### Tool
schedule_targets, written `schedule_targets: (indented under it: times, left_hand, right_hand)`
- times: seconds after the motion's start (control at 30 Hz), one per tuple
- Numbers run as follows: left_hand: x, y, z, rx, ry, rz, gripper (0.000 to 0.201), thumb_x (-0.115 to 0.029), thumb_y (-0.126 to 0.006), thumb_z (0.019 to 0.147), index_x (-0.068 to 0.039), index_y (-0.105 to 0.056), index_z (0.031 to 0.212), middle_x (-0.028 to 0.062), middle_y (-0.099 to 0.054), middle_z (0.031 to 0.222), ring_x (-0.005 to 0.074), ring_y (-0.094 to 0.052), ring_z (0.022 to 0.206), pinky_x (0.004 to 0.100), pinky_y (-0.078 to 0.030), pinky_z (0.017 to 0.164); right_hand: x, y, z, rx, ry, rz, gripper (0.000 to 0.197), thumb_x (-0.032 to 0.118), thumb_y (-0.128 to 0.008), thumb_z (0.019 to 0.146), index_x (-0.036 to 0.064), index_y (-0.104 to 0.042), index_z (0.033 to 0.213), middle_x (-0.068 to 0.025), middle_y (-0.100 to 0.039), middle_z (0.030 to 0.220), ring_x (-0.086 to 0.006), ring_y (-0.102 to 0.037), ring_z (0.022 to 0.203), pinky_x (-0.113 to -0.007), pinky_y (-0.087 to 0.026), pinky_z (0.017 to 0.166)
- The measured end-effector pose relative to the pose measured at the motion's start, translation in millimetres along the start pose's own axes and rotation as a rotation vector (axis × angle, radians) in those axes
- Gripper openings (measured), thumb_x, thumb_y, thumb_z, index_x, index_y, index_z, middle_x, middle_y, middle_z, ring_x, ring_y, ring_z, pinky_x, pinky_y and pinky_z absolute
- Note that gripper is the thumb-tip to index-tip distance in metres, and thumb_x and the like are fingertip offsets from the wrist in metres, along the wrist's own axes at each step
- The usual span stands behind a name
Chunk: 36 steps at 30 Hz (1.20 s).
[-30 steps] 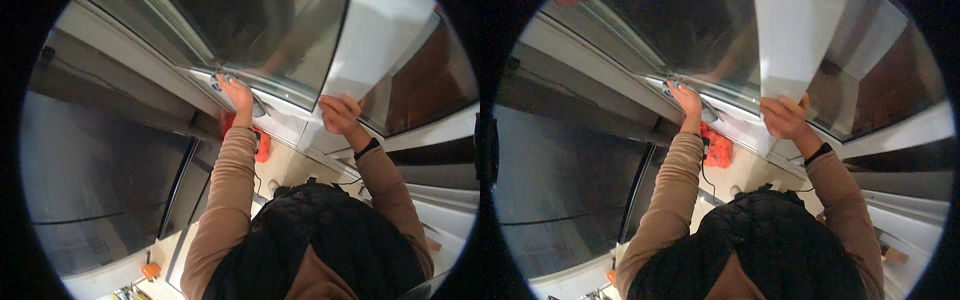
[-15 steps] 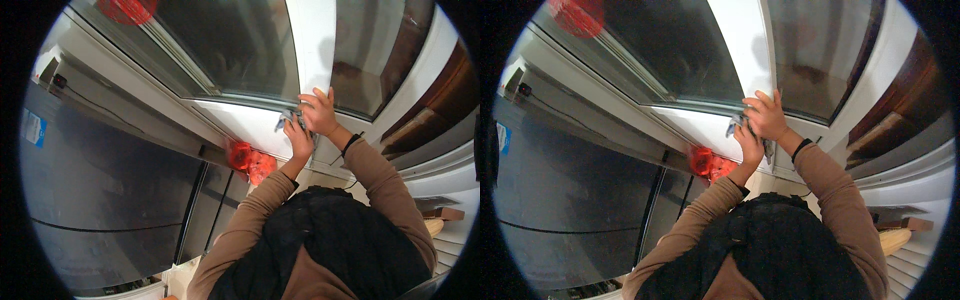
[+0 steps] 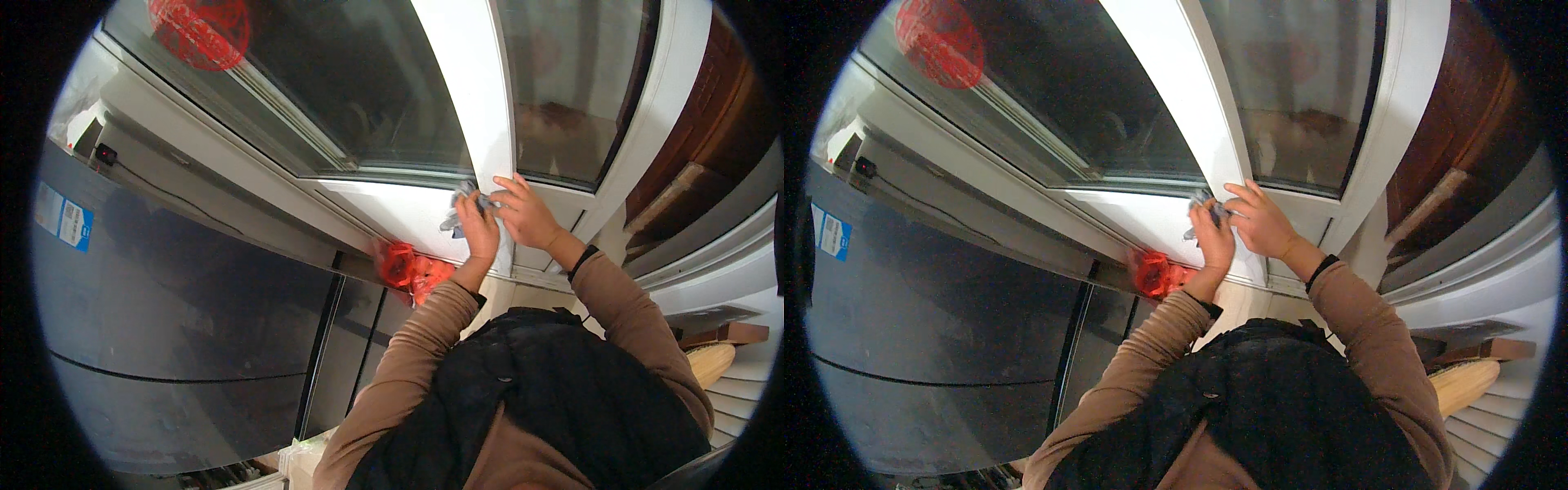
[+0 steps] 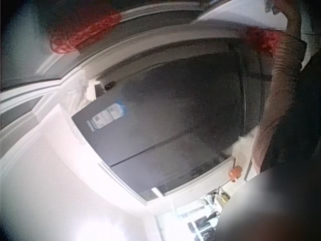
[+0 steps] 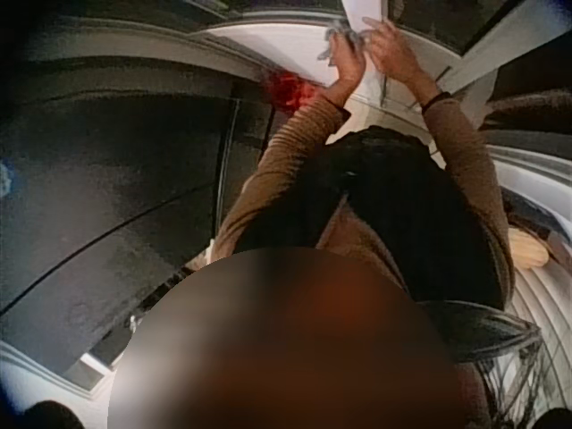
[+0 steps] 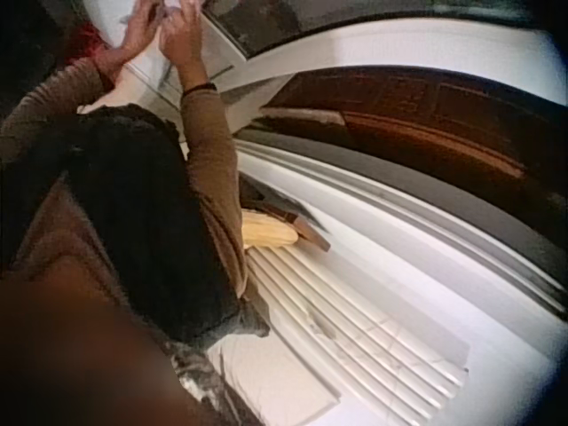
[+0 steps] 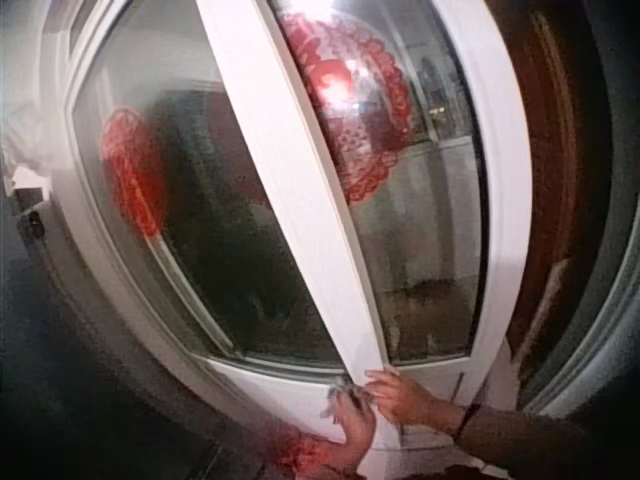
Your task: The person wipes the white window frame and glass with a cloth, moving along the vertical and horizontal edges and across the glass surface. The person uses both hands to hold the frame and wipe different sections, including the lower panel and the area near a red plastic bag on the floor.
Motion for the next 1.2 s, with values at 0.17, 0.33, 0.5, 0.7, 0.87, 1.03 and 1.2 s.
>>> schedule_targets:
  times: [0.17, 0.33, 0.5, 0.7, 0.87, 1.03, 1.2]
  left_hand:
    - [15, 13, 5, 0.015, -0.004, -0.022, 0.041, 0.004, -0.06, 0.083, 0.004, -0.051, 0.123, 0.0282, -0.048, 0.124, 0.0453, -0.044, 0.121, 0.046, -0.035, 0.104]
    - [35, 19, 18, -0.096, 0.057, 0.034, 0.044, 0.004, -0.058, 0.084, 0.003, -0.052, 0.127, 0.03, -0.048, 0.132, 0.0445, -0.044, 0.126, 0.0456, -0.034, 0.108]
    - [29, 12, -5, 0.029, -0.111, 0.045, 0.03, 0.006, -0.059, 0.081, 0.002, -0.059, 0.111, 0.0253, -0.056, 0.116, 0.0407, -0.049, 0.113, 0.0446, -0.04, 0.1]
    - [36, 25, 9, 0.009, -0.178, 0.089, 0.026, 0.011, -0.058, 0.079, 0.004, -0.06, 0.103, 0.0222, -0.061, 0.103, 0.0383, -0.053, 0.104, 0.043, -0.045, 0.091]
    - [41, 26, 8, 0.218, -0.132, 0.14, 0.018, 0.006, -0.056, 0.083, 0.007, -0.059, 0.101, 0.0182, -0.065, 0.093, 0.0369, -0.054, 0.1, 0.0422, -0.047, 0.088]
    - [45, 31, 13, 0.031, -0.195, 0.129, 0.021, 0.006, -0.055, 0.083, 0.007, -0.06, 0.103, 0.0181, -0.065, 0.095, 0.0374, -0.055, 0.096, 0.0428, -0.048, 0.084]
    - [43, 33, 12, 0.13, -0.186, 0.137, 0.011, 0.004, -0.055, 0.082, 0.003, -0.061, 0.092, 0.0201, -0.063, 0.099, 0.037, -0.055, 0.096, 0.042, -0.048, 0.084]
  right_hand:
    - [-7, 2, -15, 0.086, -0.001, 0.018, 0.009, -0.001, -0.061, 0.071, 0.0035, -0.063, 0.078, -0.0095, -0.061, 0.112, -0.0308, -0.04, 0.134, -0.054, -0.029, 0.115]
    - [-13, 1, -27, 0.082, 0.025, 0.034, 0.009, -0.003, -0.061, 0.069, 0.0039, -0.062, 0.075, -0.0105, -0.06, 0.112, -0.0315, -0.039, 0.135, -0.054, -0.029, 0.115]
    - [-15, -8, -28, 0.046, 0.012, 0.049, 0.009, -0.004, -0.063, 0.067, 0.0045, -0.06, 0.071, -0.0097, -0.059, 0.112, -0.0314, -0.04, 0.134, -0.055, -0.031, 0.114]
    - [-21, -11, -27, 0.045, 0.048, 0.016, 0.01, -0.004, -0.063, 0.067, 0.0052, -0.061, 0.072, -0.0083, -0.06, 0.113, -0.0316, -0.041, 0.133, -0.055, -0.031, 0.113]
    - [-21, -14, -28, 0.028, 0.037, 0.012, 0.009, -0.002, -0.063, 0.069, 0.0057, -0.062, 0.074, -0.0077, -0.06, 0.114, -0.0302, -0.042, 0.132, -0.055, -0.03, 0.114]
    - [-22, -15, -29, 0.029, 0.033, -0.016, 0.008, 0.0, -0.062, 0.07, 0.0051, -0.063, 0.076, -0.0079, -0.06, 0.114, -0.0295, -0.042, 0.132, -0.055, -0.029, 0.115]
    - [-23, -18, -29, 0.063, 0.019, -0.007, 0.009, -0.001, -0.063, 0.071, 0.0054, -0.062, 0.078, -0.0081, -0.06, 0.117, -0.0325, -0.043, 0.131, -0.056, -0.029, 0.114]
Point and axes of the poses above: each hand's wrist, its own z-axis towards the middle knuckle, its own y-axis out of the back of the hand, x = y × z, the point moved 2 cm from there along z, towards the middle knuckle
